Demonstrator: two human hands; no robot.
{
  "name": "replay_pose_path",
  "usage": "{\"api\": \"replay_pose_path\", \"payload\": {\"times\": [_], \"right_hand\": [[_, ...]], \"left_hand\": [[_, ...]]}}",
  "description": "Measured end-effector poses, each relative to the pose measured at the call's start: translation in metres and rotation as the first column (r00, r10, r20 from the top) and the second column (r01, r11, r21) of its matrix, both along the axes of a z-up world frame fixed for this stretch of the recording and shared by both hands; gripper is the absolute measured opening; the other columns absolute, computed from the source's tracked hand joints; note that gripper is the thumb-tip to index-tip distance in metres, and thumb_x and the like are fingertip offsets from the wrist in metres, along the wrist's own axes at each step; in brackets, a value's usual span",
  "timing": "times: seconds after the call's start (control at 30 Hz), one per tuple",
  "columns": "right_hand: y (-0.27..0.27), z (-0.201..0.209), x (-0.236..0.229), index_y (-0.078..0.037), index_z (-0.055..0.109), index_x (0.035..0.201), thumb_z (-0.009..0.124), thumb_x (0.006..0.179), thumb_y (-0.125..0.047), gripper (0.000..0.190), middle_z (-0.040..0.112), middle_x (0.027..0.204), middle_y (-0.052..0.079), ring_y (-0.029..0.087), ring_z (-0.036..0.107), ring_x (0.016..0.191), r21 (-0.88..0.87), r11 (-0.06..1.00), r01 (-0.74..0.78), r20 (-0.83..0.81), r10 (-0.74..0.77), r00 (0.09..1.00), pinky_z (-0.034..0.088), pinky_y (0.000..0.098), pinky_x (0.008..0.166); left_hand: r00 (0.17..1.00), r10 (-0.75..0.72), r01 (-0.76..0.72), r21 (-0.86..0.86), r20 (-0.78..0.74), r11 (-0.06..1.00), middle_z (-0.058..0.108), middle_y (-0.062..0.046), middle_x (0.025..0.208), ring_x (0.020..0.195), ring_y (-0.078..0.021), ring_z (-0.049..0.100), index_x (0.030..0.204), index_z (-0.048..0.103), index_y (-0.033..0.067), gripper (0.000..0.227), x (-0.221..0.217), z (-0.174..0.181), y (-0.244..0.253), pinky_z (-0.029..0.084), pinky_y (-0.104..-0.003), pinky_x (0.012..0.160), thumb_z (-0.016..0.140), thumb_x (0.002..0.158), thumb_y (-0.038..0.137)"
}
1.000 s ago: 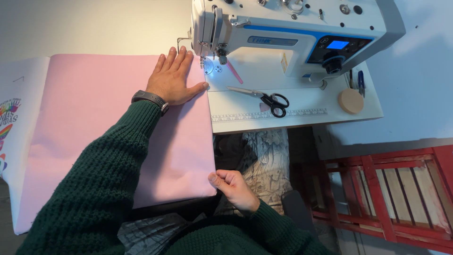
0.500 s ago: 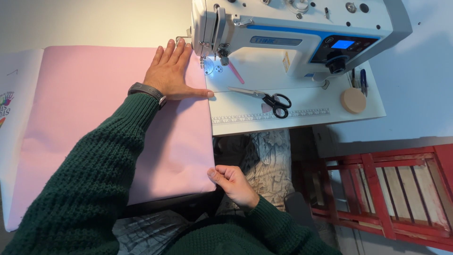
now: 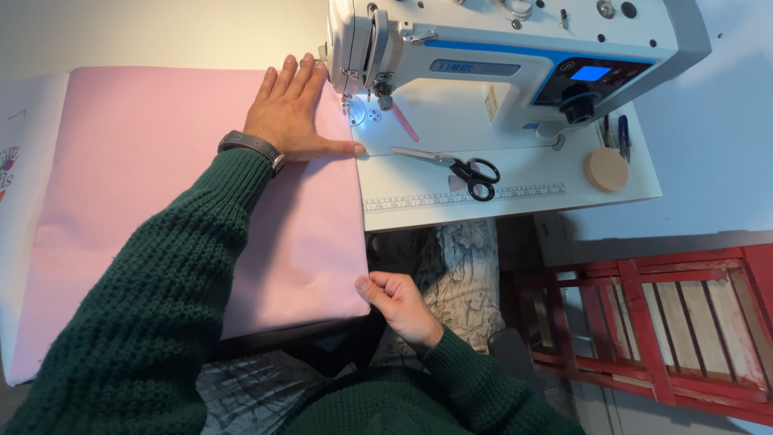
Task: Preparing and aligning leather pieces for sewing a bag at a sewing station.
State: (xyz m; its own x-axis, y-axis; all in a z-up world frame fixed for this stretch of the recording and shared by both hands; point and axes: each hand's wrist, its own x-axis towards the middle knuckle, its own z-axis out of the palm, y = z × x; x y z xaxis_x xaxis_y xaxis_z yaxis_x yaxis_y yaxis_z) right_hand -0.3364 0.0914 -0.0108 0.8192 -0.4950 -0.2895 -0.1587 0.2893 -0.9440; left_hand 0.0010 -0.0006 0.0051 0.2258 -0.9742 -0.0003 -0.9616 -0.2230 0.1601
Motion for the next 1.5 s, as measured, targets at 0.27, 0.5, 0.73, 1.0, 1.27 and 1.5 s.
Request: {"api": "replay_pose_path", "payload": {"times": [0.27,0.5,0.73,1.0,1.27,1.5], "right_hand": [[-0.007,0.006,0.01,0.005,0.074,0.099,0.059,0.104,-0.022,0.032,0.064,0.079,-0.001,0.004,0.047,0.066,-0.028,0.999,0.022,-0.001,-0.022,1.0,0.04,0.0174,0.063],[-0.014,0.001,0.023,-0.003,0.077,0.087,0.064,0.106,-0.019,0.028,0.073,0.074,0.002,0.004,0.056,0.076,0.04,0.991,0.126,0.03,-0.127,0.991,0.051,0.0192,0.076],[-0.02,0.008,0.03,-0.002,0.077,0.091,0.064,0.105,-0.019,0.026,0.074,0.078,0.003,0.005,0.056,0.08,0.032,0.988,0.153,0.028,-0.154,0.988,0.053,0.0213,0.079],[-0.02,0.01,0.034,0.009,0.075,0.103,0.06,0.103,-0.019,0.033,0.069,0.08,0.004,0.004,0.049,0.065,-0.034,0.992,0.123,-0.012,-0.123,0.992,0.04,0.016,0.061],[-0.021,0.015,0.038,0.008,0.075,0.102,0.061,0.102,-0.021,0.032,0.056,0.068,-0.003,0.002,0.036,0.057,-0.051,0.986,0.162,-0.009,-0.162,0.987,0.028,0.0167,0.051],[-0.022,0.021,0.042,0.006,0.074,0.098,0.06,0.103,-0.02,0.031,0.056,0.069,-0.004,0.002,0.036,0.058,-0.05,0.984,0.17,-0.017,-0.171,0.985,0.028,0.0166,0.052]], "left_hand": [[0.998,-0.06,0.061,-0.114,0.011,0.992,0.017,-0.028,0.166,0.155,-0.0389,0.015,0.159,0.012,-0.0026,0.134,-0.026,0.017,0.021,0.011,-0.051,0.124,0.043,0.076,0.098],[0.997,-0.035,0.037,0.033,-0.071,0.999,0.02,-0.013,0.17,0.157,-0.0325,0.011,0.164,0.024,0.016,0.119,-0.038,0.023,0.054,0.001,-0.055,0.126,0.029,0.08,0.1],[0.998,-0.023,0.026,0.071,-0.054,0.997,0.015,-0.008,0.172,0.159,-0.0296,0.006,0.165,0.02,0.0212,0.12,-0.029,0.023,0.044,-0.007,-0.055,0.126,0.032,0.077,0.102],[0.991,-0.128,0.13,-0.144,0.027,0.981,0.021,-0.02,0.169,0.155,-0.0374,0.009,0.162,0.024,0.01,0.125,-0.008,-0.016,0.037,-0.002,-0.063,0.12,0.032,0.075,0.1],[0.992,-0.12,0.123,-0.171,0.029,0.978,0.022,-0.02,0.169,0.155,-0.0365,0.009,0.162,0.028,0.0093,0.125,-0.004,-0.012,0.034,-0.002,-0.062,0.12,0.034,0.075,0.1],[0.991,-0.134,0.137,-0.181,0.028,0.974,0.024,-0.021,0.168,0.155,-0.0374,0.011,0.161,0.029,0.0077,0.124,0.0,-0.006,0.031,-0.001,-0.062,0.12,0.036,0.077,0.098]]}}
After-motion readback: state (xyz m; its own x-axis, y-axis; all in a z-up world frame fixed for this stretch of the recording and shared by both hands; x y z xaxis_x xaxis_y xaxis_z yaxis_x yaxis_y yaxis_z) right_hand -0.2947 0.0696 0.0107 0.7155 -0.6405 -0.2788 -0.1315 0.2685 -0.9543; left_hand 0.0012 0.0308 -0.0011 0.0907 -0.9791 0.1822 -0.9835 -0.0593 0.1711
